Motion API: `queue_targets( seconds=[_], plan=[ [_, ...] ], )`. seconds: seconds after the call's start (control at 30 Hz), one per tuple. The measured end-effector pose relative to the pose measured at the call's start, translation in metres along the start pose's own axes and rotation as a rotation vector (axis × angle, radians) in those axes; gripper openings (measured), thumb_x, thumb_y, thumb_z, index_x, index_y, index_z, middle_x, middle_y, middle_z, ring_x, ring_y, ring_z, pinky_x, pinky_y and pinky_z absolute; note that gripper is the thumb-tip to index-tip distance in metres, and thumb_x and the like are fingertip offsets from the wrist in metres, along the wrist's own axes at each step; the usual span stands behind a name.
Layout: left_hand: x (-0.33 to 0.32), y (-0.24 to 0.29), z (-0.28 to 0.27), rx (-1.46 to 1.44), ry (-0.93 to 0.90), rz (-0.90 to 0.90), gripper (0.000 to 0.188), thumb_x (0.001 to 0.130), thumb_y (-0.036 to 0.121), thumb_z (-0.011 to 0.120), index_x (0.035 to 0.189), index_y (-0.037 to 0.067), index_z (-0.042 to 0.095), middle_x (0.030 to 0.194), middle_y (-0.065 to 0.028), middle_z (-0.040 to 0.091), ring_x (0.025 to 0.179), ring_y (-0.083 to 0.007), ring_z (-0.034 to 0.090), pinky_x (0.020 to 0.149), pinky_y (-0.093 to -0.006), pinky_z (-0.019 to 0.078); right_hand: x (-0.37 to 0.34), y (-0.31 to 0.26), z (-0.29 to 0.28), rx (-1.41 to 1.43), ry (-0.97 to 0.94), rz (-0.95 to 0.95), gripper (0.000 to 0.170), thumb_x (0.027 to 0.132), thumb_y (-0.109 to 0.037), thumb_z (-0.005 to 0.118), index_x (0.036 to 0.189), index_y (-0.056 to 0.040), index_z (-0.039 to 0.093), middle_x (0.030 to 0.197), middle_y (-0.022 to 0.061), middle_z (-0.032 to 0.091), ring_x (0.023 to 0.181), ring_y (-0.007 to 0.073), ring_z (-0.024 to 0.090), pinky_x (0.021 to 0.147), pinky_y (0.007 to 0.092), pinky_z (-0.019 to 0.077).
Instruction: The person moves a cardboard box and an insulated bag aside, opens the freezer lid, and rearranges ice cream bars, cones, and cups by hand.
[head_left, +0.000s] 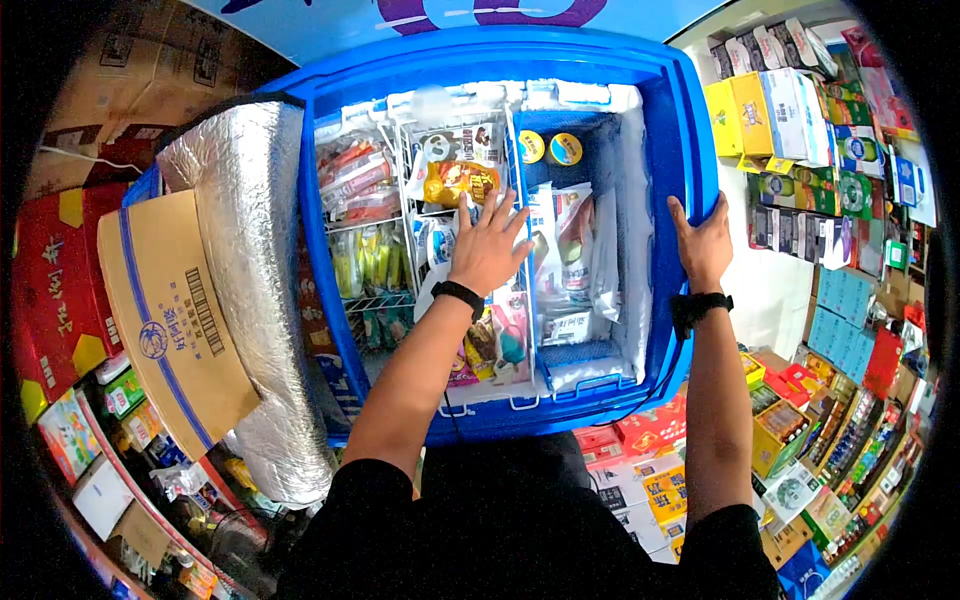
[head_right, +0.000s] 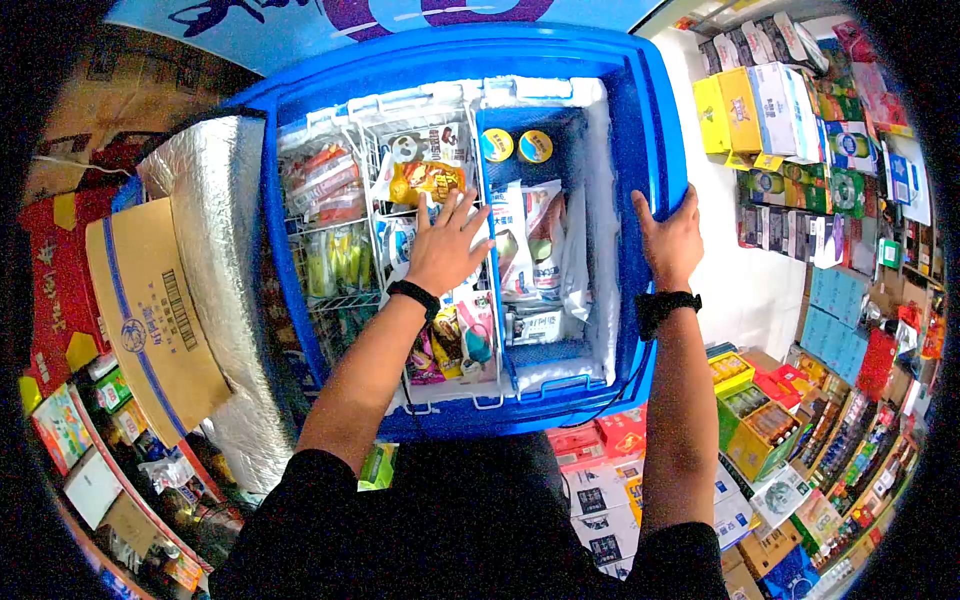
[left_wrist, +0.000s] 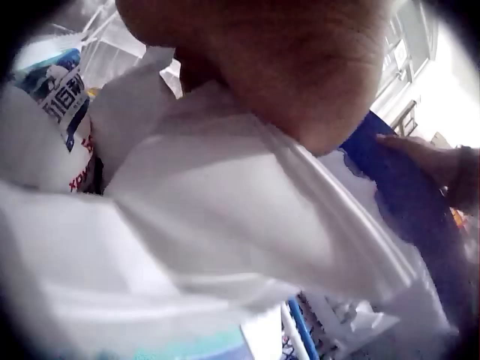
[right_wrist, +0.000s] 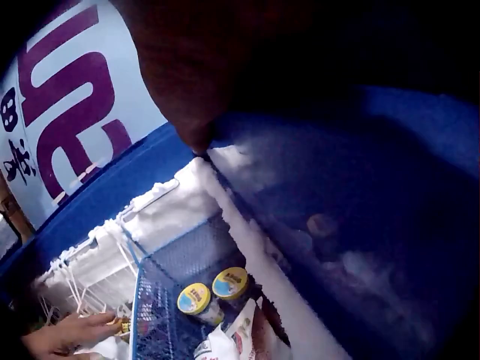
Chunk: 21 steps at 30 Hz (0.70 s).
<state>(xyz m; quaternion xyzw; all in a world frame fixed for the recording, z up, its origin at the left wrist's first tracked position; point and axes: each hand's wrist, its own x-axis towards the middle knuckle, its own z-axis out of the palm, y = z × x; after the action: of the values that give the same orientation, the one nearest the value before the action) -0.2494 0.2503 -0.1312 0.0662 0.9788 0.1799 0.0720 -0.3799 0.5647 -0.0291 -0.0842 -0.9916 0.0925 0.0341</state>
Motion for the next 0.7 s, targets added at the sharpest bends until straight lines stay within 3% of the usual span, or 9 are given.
queue_targets(
  seconds=[0.23,0.37,0.5,0.7],
  plan=[
    [-0.013,-0.007,0.014,0.090,0.030,0.097,0.064,0.103,0.050,0.052,0.157,0.016,0.046,0.165,-0.0091,0.038,0.154,-0.0323,0.031,0.123,-0.0703,0.0094,0.000,-0.001,-0.001,0.019,-0.001,0.028,0.090,0.083,-0.067,0.074,0.146,-0.0092,0.046,0.128,0.0211,0.067,0.102,0.0413,0.072,0.086,0.0501,0.0583],
    [0.003,-0.017,0.024,0.051,-0.048,-0.045,0.066,0.104,0.052,0.051,0.160,0.019,0.039,0.169,-0.0114,0.029,0.157,-0.0332,0.025,0.123,-0.0706,0.0081,0.002,-0.005,-0.007,0.013,-0.046,0.065,0.092,0.083,-0.068,0.074,0.147,-0.0077,0.045,0.124,0.0218,0.067,0.099,0.0416,0.072,0.084,0.0502,0.0588],
    [-0.005,-0.010,0.016,0.033,-0.035,-0.010,0.072,0.102,0.055,0.053,0.161,0.016,0.038,0.170,-0.0141,0.027,0.156,-0.0351,0.027,0.120,-0.0729,0.0077,0.002,-0.001,-0.005,0.000,-0.028,0.047,0.095,0.083,-0.068,0.073,0.147,-0.0041,0.045,0.125,0.0224,0.067,0.102,0.0397,0.072,0.083,0.0483,0.0593],
    [0.002,0.005,0.003,0.170,-0.124,-0.032,0.086,0.097,0.066,0.054,0.162,0.014,0.034,0.171,-0.0150,0.022,0.158,-0.0392,0.020,0.119,-0.0757,0.0040,0.002,-0.005,-0.012,0.030,-0.083,0.074,0.091,0.084,-0.066,0.072,0.148,-0.0080,0.044,0.126,0.0222,0.066,0.103,0.0395,0.072,0.084,0.0482,0.0593]
  ],
)
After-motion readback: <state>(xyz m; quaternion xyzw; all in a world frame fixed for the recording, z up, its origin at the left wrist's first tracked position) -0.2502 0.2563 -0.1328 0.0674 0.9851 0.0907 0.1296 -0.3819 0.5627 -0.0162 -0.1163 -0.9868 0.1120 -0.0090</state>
